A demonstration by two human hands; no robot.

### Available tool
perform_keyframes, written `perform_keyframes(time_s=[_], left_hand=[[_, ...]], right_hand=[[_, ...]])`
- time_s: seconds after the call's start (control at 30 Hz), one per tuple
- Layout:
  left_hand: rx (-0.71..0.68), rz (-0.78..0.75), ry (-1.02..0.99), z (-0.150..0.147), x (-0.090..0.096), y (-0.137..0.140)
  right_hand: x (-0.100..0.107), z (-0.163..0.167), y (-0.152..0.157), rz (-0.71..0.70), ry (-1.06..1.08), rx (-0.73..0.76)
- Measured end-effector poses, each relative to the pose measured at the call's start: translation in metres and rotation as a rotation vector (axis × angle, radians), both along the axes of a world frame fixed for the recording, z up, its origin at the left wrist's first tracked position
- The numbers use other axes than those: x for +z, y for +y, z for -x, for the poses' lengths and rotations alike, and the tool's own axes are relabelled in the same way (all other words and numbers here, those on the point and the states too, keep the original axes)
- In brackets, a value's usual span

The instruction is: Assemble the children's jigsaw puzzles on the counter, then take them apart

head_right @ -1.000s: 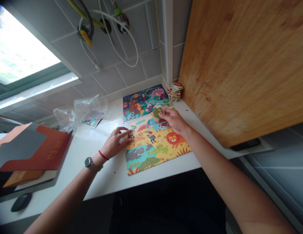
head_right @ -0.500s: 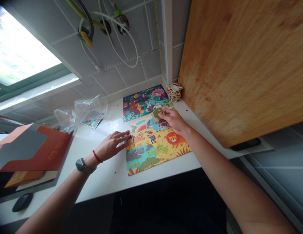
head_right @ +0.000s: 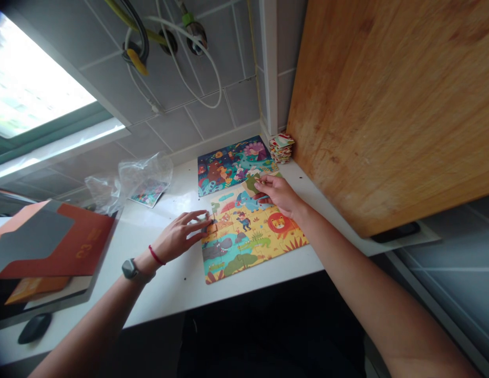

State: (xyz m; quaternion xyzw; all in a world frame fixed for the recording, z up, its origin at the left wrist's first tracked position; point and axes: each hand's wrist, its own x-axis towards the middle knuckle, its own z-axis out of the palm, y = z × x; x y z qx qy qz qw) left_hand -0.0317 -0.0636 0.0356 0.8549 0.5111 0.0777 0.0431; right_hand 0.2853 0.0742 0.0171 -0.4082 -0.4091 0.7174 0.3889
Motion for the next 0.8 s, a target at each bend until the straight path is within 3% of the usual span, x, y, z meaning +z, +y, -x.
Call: perform_keyframes(time_s=[0.27, 0.6, 0.8], left_hand=[[-0.133, -0.075, -0.035, 0.001, -0.006, -0.01], [-0.158, -0.095, -0.015, -0.001, -0.008, -0.013], [-0.108, -0.009, -0.095, -0.003, -0.009, -0.013]], right_hand=[[0.004, 0.001, -0.001, 0.013, -0.003, 0.001], [0.005, 0.001, -0.001, 0.009, -0.003, -0.001], [0.0, 0.0, -0.001, -0.007, -0.003, 0.023]])
